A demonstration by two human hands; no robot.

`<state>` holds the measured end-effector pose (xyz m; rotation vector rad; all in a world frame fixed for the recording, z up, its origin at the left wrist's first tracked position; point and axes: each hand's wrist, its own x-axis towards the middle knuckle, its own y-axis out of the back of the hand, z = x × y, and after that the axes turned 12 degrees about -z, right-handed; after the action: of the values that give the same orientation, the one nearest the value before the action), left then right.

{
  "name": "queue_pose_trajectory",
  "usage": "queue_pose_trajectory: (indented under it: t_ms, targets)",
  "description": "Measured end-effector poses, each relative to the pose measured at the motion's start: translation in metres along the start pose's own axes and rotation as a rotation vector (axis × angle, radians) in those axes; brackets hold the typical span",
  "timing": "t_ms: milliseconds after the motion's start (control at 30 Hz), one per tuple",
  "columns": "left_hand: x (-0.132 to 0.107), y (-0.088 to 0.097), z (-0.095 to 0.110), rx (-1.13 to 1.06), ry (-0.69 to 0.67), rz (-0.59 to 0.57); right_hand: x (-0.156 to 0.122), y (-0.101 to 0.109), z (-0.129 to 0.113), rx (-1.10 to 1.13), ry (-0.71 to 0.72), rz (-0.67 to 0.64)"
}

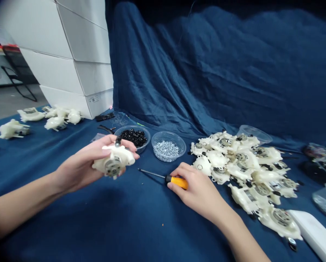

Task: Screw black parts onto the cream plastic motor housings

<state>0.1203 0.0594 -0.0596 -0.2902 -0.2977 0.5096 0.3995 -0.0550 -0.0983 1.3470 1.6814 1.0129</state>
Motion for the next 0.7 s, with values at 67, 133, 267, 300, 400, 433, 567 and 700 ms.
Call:
queue_pose_trajectory:
  t_ms: [67,133,267,300,400,433,567,700]
  targets:
    - [0.0,-0.003,-0.001,-0.157,0.065,-0.039,0.002,-0.004,-0.001,-0.042,0.015,-0.029]
    - [0.0,-0.001,-0.006,-0.24,0.138,-0.047,0.003,-0.004,-0.005,-0.046,0.029,-0.007]
    - [-0.001,0.007,-0.019,-0.29,0.334,-0.057,0.008,0.009,-0.033,0.312,0.07,0.158]
    - [-0.002,0.009,-0.023,-0.309,0.357,-0.063,0.011,0.012,-0.043,0.473,0.072,0.158]
    - [-0.003,0.012,-0.03,-0.359,0.401,-0.085,0.022,0.014,-0.072,0.791,0.068,-0.004]
    - [-0.003,0.012,-0.032,-0.37,0.413,-0.091,0.025,0.012,-0.079,0.852,0.052,-0.046]
    - [-0.003,0.009,-0.035,-0.396,0.442,-0.089,0.03,-0.001,-0.091,1.06,-0.015,-0.043]
    - [-0.003,0.007,-0.035,-0.434,0.493,-0.113,0.029,-0.008,-0.087,1.136,-0.004,-0.011]
